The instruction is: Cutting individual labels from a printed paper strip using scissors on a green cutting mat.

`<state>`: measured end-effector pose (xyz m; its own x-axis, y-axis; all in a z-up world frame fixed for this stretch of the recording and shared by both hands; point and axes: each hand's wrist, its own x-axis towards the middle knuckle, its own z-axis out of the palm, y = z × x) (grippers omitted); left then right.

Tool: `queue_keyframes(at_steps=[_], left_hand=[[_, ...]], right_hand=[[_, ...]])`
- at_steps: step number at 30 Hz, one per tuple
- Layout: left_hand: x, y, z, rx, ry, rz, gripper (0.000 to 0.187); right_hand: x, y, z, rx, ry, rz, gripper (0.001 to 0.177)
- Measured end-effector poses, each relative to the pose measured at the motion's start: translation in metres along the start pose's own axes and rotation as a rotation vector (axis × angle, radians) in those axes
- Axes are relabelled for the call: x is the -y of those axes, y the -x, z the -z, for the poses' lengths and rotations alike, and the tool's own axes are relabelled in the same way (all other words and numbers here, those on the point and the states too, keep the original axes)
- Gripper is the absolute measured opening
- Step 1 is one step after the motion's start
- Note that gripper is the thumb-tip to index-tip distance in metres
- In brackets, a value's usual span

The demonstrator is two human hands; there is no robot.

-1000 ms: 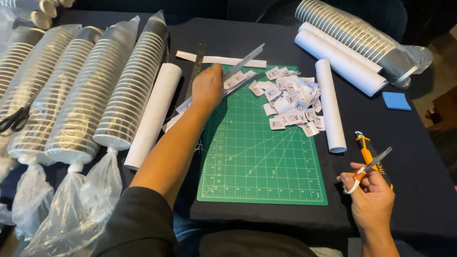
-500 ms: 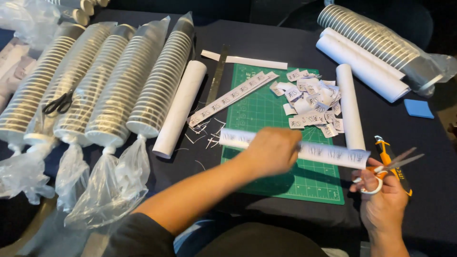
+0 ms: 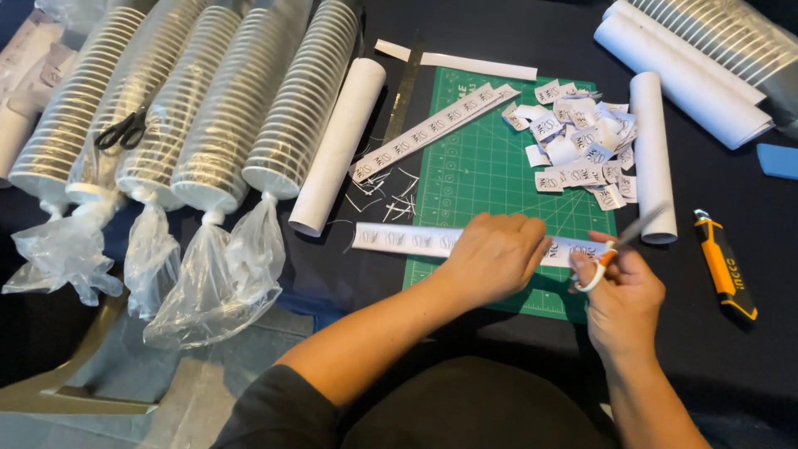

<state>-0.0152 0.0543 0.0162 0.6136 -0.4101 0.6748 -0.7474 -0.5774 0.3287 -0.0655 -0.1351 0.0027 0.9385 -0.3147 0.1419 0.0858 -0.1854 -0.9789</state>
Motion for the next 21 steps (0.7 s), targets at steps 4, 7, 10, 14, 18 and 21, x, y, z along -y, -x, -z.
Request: queue_keyframes(at_steps=[4, 7, 10, 14, 18, 21], left_hand=[[0.017, -0.012, 0.002, -0.013, -0.039, -0.049, 0.027], [0.024, -0.018, 0.009, -0.092, -0.095, -0.077, 0.029], [0.026, -0.026, 0.009, -0.206, -0.305, -0.136, 0.022], [0.023, -0.030, 0.012, -0.206, -0.340, -0.167, 0.026], [0.026, -0.027, 0.011, -0.195, -0.360, -0.182, 0.029], [0.023, -0.026, 0.014, -0.199, -0.310, -0.197, 0.027]], right_hand=[[-0.013, -0.001, 0.015, 0.150, -0.076, -0.009, 0.021], [-0.016, 0.007, 0.027, 0.247, 0.000, -0.028, 0.019], [-0.015, 0.013, 0.028, 0.218, -0.046, 0.050, 0.023], [-0.010, 0.011, 0.025, 0.265, -0.074, 0.086, 0.019], [-0.014, 0.009, 0.022, 0.265, -0.108, 0.034, 0.026], [-0.011, 0.008, 0.022, 0.289, -0.113, 0.005, 0.031]])
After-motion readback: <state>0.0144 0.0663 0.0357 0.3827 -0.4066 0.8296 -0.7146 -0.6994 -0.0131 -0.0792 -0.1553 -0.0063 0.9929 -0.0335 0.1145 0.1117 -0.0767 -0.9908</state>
